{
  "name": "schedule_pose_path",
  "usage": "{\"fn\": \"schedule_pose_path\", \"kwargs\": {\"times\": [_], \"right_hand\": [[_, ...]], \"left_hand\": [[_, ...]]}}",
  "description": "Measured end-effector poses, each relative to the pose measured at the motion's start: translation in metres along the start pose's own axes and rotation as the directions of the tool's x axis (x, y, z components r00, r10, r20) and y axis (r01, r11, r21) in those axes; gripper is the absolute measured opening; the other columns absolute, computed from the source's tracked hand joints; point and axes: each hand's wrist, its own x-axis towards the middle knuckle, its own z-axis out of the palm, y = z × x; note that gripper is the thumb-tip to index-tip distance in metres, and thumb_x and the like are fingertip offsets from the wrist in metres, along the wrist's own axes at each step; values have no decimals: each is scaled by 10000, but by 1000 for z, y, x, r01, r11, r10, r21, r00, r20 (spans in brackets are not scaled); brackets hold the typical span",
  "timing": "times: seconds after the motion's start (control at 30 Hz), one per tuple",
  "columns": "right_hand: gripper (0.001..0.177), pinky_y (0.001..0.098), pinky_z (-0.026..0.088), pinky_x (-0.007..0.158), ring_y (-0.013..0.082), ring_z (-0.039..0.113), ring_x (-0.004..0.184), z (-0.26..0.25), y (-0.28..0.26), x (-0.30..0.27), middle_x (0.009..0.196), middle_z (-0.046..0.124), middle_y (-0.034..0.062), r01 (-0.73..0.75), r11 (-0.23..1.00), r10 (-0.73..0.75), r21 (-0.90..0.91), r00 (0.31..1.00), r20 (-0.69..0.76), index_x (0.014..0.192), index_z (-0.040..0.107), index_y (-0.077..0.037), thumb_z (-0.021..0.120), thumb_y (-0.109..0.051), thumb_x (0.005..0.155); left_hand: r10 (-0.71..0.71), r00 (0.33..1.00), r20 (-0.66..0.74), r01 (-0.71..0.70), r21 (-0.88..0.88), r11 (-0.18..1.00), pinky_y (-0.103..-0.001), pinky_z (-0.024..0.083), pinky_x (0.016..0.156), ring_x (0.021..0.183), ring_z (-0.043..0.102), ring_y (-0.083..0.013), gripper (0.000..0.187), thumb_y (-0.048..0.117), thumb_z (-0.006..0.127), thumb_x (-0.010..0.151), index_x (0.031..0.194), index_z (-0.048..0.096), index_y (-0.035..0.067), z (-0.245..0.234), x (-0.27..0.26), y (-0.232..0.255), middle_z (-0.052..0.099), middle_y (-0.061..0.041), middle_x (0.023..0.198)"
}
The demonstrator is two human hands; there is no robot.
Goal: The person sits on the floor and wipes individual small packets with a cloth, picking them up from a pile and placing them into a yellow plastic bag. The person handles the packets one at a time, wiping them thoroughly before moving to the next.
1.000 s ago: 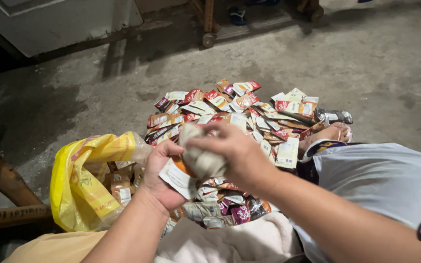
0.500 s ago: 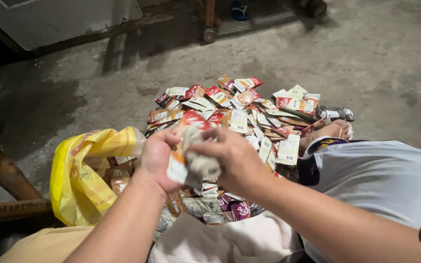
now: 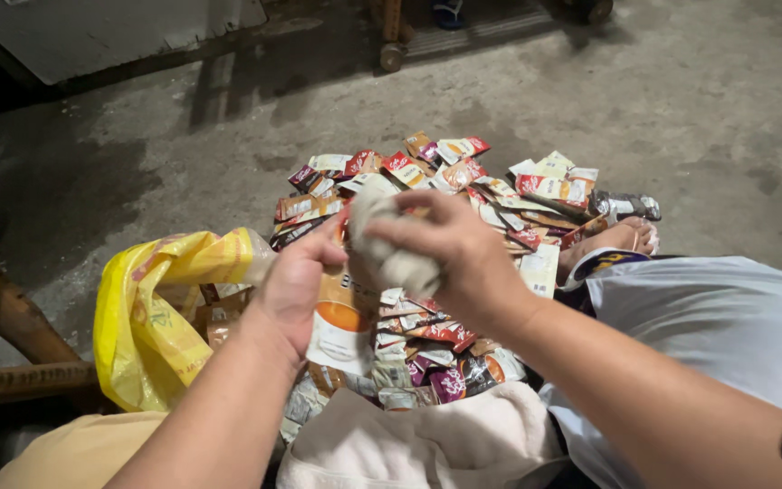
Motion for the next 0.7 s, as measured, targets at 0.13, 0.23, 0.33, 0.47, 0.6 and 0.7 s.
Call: {"fn": "schedule_pose_path", "kwargs": {"times": [0.13, 0.23, 0.33, 0.47, 0.6, 0.7], "right_hand": [[483, 360, 589, 852, 294, 709, 1055, 1, 2, 2, 1243, 666, 150, -98, 995, 97, 8, 993, 60, 1144, 769, -173, 829, -49, 680], [416, 387, 573, 896, 302, 701, 1070, -6, 10, 11, 1171, 712, 105, -229, 956, 239, -185, 970, 34, 1120, 793, -197, 846, -53, 733], [482, 376, 579, 911, 304, 692, 1110, -6, 7, 10, 1226, 681, 126, -130, 987, 126, -90, 991, -49, 1188, 756, -163, 812, -33, 727], [468, 383, 571, 907, 321, 688, 1111, 0, -2, -1, 1238, 673, 142, 15, 999, -14, -34, 999, 32, 1197, 753, -167, 823, -70, 744], [427, 386, 576, 862, 312, 713, 1055, -7, 3, 11, 1192, 708, 117, -127, 986, 134, -111, 989, 57, 1153, 762, -206, 873, -153, 743], [468, 379, 587, 883, 297, 716, 1071, -7, -1, 11, 1224, 693, 114, -124, 991, 126, -56, 992, 30, 1206, 750, -219, 850, -149, 753]], "left_hand": [[2, 999, 52, 0, -29, 1000, -428, 593, 834, 938, 677, -266, 702, 31, 427, 791, 1480, 518, 129, 6, -1, -5, 668, -116, 1162], [1, 1000, -10, -1, 20, 1000, -438, 584, 817, 910, 669, -282, 718, 63, 426, 773, 1474, 538, 171, 9, -1, -2, 675, -131, 1152], [14, 999, 48, -13, -21, 1000, -434, 574, 924, 1036, 676, -289, 725, 45, 420, 773, 1489, 516, 104, 8, 1, 0, 663, -144, 1238], [63, 993, 98, -65, 18, 998, -467, 558, 968, 1085, 655, -301, 743, 41, 418, 760, 1498, 476, 100, 9, 7, 4, 629, -134, 1245], [139, 990, 9, -139, 16, 990, -479, 557, 956, 1058, 658, -331, 752, 64, 416, 745, 1493, 454, 130, 5, 9, 19, 643, -171, 1246], [231, 973, -9, -231, 4, 973, -472, 571, 977, 1090, 670, -333, 745, 71, 418, 773, 1517, 456, 77, 4, 13, 27, 645, -187, 1279]]}}
